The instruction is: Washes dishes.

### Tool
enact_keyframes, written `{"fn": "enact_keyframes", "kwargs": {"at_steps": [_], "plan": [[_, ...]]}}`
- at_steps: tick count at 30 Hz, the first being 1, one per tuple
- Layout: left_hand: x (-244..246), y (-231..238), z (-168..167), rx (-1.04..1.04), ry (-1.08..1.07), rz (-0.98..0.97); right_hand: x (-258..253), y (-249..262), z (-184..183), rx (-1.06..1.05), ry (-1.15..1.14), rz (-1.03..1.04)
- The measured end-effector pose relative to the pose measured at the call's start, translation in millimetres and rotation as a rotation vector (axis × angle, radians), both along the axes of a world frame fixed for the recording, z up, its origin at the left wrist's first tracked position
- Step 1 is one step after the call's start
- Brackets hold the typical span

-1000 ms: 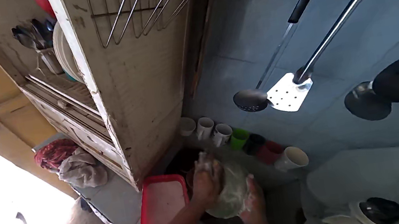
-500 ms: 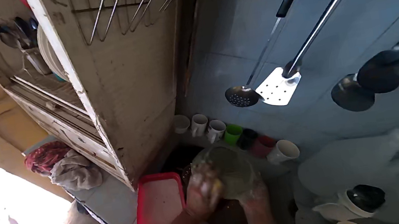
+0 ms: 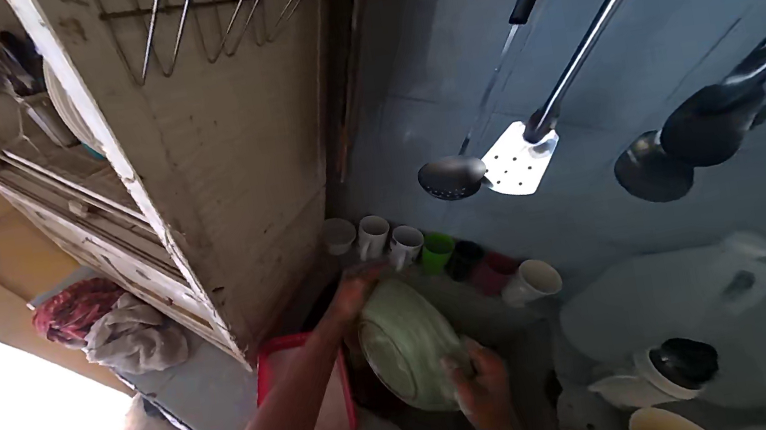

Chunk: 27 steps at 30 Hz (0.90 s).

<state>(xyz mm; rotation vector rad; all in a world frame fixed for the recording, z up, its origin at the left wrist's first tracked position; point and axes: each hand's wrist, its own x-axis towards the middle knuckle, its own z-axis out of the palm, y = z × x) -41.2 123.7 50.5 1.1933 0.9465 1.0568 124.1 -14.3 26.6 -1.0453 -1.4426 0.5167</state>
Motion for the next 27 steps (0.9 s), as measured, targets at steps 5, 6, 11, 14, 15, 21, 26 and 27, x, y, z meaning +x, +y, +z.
{"fn": "enact_keyframes", "kwargs": {"at_steps": [5,6,11,14,15,21,26,27], "plan": [[6,-28,15,0.371,0.501,0.145,15,12,14,-0.381,-0.089,0.149],[11,-38,15,0.590,0.653,0.140,10,14,15,-0.405,-0.137,0.155],[-1,-19,-16,0.568,0.291,0.125,2,16,5,-0.214,-0.112,0.151],[-12,-5,-22,0.241,0.074,0.251,14,17,-1,-0.154,-0.059,0.219],[-10,-9,-21,0.277,0.153,0.277,16,20,-1,-0.182,-0.113,0.233],[18,-35,-26,0.971,0.561,0.168,0,27,-9,-0.164,-0.239,0.249],[-2,11,-42,0.416,-0.241,-0.092,9,12,15,0.038,-0.207,0.280],[-3,19,-52,0.303,-0.389,-0.201,9,10,17,0.072,-0.155,0.288]]}}
